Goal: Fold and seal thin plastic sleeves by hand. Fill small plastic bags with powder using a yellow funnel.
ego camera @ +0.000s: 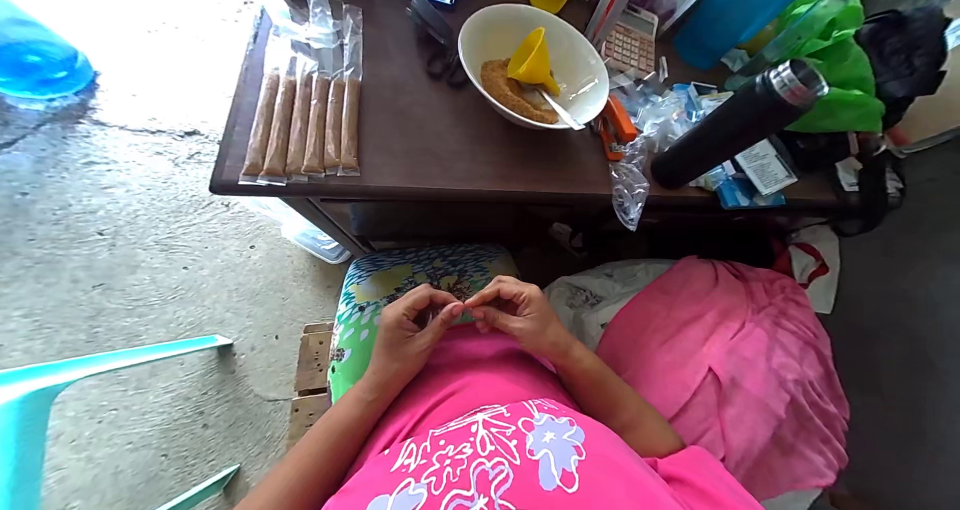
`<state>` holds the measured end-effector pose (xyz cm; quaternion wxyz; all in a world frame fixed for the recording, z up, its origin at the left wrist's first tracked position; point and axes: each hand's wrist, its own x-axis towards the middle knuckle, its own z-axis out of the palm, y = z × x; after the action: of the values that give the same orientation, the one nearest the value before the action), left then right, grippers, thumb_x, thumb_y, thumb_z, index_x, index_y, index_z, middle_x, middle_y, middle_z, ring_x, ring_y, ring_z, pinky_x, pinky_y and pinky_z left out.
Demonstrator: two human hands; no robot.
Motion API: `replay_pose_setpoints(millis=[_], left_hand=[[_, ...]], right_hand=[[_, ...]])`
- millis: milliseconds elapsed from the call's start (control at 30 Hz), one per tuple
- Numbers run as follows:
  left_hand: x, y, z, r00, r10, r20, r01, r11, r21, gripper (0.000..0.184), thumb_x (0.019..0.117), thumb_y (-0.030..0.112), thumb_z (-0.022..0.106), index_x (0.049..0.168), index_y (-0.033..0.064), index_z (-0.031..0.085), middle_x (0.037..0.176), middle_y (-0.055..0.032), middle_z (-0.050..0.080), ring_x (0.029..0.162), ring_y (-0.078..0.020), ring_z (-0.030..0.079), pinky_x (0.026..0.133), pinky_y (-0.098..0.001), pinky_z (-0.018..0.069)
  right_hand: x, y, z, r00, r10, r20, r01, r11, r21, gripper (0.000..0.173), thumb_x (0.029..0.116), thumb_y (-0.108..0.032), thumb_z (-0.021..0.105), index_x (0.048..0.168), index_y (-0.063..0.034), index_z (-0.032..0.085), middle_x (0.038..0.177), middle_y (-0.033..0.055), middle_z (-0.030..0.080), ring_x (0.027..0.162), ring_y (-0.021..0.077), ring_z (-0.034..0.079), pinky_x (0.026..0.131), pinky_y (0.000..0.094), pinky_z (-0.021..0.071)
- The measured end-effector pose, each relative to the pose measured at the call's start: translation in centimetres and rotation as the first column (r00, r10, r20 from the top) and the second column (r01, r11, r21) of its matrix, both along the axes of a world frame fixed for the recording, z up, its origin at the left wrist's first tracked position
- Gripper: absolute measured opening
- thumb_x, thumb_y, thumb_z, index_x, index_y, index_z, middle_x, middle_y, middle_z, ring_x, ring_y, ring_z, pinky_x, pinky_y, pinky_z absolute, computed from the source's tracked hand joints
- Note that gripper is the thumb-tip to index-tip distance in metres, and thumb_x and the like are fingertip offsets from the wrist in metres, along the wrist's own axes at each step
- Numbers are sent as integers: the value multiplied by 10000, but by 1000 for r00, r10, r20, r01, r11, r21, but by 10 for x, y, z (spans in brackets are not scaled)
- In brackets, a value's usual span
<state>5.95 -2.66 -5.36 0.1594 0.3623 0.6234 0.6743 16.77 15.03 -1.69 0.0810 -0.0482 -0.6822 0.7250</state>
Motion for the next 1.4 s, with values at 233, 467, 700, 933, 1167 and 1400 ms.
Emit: replay_pose_setpoints(millis=[233, 467, 700, 933, 1167, 1400], left_hand=[[2, 2, 1, 999, -21, -44, 18, 997, -80, 299, 983, 324, 678, 1068, 37, 695, 918, 41, 678, 756, 31, 606, 660, -129, 511], [1, 3, -2, 969, -108, -221, 74, 985, -154, 277, 963, 433, 677, 1042, 180, 756, 1028, 63, 741, 1077, -47, 654, 1137, -450, 392], [1, 2, -2, 977, -76, -197, 52, 991, -123, 194, 995, 335, 662, 970, 176, 768, 920, 84, 748, 956, -31, 677, 1078, -362, 465], [1, 3, -3, 983, -92, -158, 74, 990, -116, 203, 990, 310, 666, 987, 134, 767, 945, 52, 751, 937, -31, 676, 904, -239, 538], [2, 3, -2, 986, -102, -131, 88, 990, -109, 202, 989, 285, 670, 992, 103, 758, 936, 38, 743, 890, -13, 679, 834, -190, 552], [1, 3, 0, 987, -102, -121, 90, 991, -98, 192, 991, 272, 664, 994, 103, 754, 943, 42, 748, 889, -15, 687, 845, -194, 560]], right_hand=[[1, 8, 2, 990, -84, -116, 100, 986, 133, 197, 937, -7, 679, 1109, 80, 719, 1017, 95, 726, 883, 57, 682, 836, 235, 580], [2, -1, 3, 976, -38, -213, 110, 935, 339, 159, 913, -41, 730, 958, 106, 692, 884, 141, 700, 771, 73, 657, 741, 193, 554], [10, 21, 11, 869, -341, -358, 490, 687, 537, 202, 948, -192, 720, 1009, 0, 728, 1067, 118, 698, 965, 137, 676, 822, 283, 590], [40, 113, 25, 600, -655, -460, 483, -161, 860, 415, 946, -475, 683, 1200, -149, 719, 1588, 258, 357, 1407, 492, 382, 1059, 652, 374], [35, 134, 13, 666, -674, -320, 296, -155, 942, 546, 933, -495, 694, 1337, -128, 682, 1638, 196, 328, 1461, 459, 342, 1088, 668, 329], [31, 123, 13, 587, -582, -563, 549, -225, 805, 397, 948, -400, 697, 1098, -39, 624, 1490, 238, 482, 1286, 400, 528, 980, 551, 446]])
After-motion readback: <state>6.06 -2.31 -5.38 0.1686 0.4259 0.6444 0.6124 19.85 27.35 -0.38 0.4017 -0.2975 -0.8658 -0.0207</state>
